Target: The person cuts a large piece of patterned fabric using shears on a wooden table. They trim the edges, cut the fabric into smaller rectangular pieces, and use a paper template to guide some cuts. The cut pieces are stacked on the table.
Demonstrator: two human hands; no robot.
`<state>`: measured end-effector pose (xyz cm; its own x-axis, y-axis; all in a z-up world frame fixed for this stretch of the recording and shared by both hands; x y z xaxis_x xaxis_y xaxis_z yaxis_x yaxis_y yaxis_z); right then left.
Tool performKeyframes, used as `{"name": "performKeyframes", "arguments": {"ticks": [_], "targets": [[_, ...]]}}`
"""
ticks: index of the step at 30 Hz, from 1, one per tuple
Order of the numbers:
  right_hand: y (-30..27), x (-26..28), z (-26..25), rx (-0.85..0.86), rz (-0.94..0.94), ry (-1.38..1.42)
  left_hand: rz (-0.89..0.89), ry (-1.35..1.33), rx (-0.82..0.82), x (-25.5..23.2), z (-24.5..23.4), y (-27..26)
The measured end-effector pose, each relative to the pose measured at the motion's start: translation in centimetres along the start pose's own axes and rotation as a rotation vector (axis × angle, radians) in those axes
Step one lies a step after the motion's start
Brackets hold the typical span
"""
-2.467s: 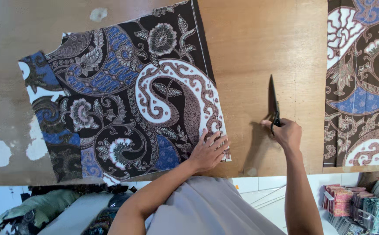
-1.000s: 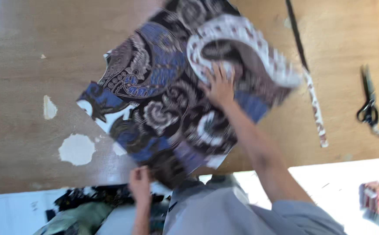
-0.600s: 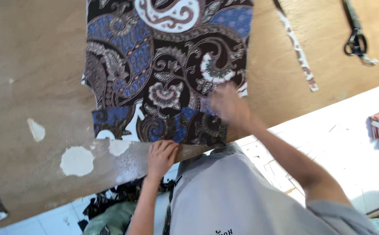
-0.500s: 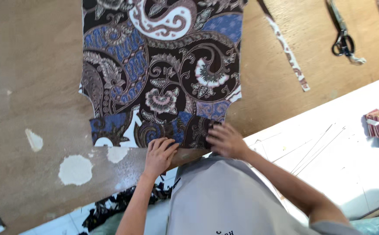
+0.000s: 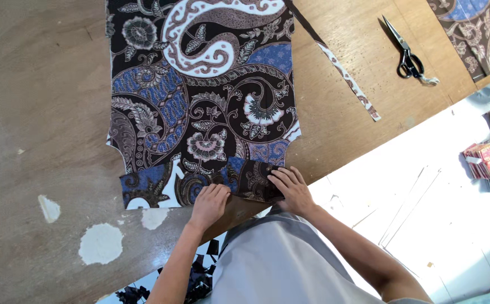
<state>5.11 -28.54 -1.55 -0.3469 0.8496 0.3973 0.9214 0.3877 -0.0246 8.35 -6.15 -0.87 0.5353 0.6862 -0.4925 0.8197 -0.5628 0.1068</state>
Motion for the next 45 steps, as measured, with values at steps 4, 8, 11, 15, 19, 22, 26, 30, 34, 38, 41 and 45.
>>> {"name": "performKeyframes", "arguments": {"ticks": [4,8,11,15,19,22,26,30,34,38,41,45], "targets": [[2.0,0.2,-0.5,-0.083,-0.057,-0.048,0.07,0.083,-0.058,0.2,-0.8,-0.1],[0.7,-1.3,-1.7,-0.073,-0.047,0.052,-0.097,0.253,-0.141,4.5,-3.2,-2.3],[0.1,-3.5,-2.8,0.007,0.039,0.066,-0.302,0.451,-0.177,10.0,-7.2,-4.8],[-1.7,-6.0,-5.3,0.047,0.168,0.161,-0.438,0.258,-0.124,12.8,-11.5,-9.1],[-6.7,-8.1,-5.8,0.377,0.401,0.437,-0.945,-0.223,0.491,13.5,-9.8,-17.0],[-10.0,-10.6,-7.7,0.417,0.669,0.727,-0.829,-0.628,0.253,12.3,-12.4,-17.6],[-6.6,-14.7,-10.3,0.093,0.696,1.048,-0.931,-0.964,-0.021,15.8,-11.8,-16.7],[3.0,-18.3,-10.0,-0.144,0.624,1.12,-0.892,-1.246,-0.269,19.8,-10.1,-9.9],[15.4,-20.3,-7.9,-0.155,0.443,1.202,-0.818,-1.106,-0.358,25.3,-11.2,-1.7],[22.9,-23.2,-4.5,-0.161,0.583,1.274,-0.855,-0.849,-0.405,29.9,-11.1,4.0],[24.2,-24.2,-3.1,-0.168,0.656,1.177,-0.861,-0.696,-0.453,30.9,-11.2,5.9],[24.5,-25.2,-5.3,-0.269,0.592,0.863,-0.882,-0.562,-0.474,30.3,-11.5,7.2]]}}
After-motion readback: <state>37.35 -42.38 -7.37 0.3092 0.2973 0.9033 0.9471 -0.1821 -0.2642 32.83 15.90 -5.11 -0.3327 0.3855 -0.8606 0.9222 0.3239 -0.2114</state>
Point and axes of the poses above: each hand's wrist, its own y-axis towards the middle knuckle, its own z-axis out of the palm, x = y × z, the point moved 9 cm from there along y, towards the middle knuckle, and after that the axes turned 2 degrees about -z, right-handed, at the moved point
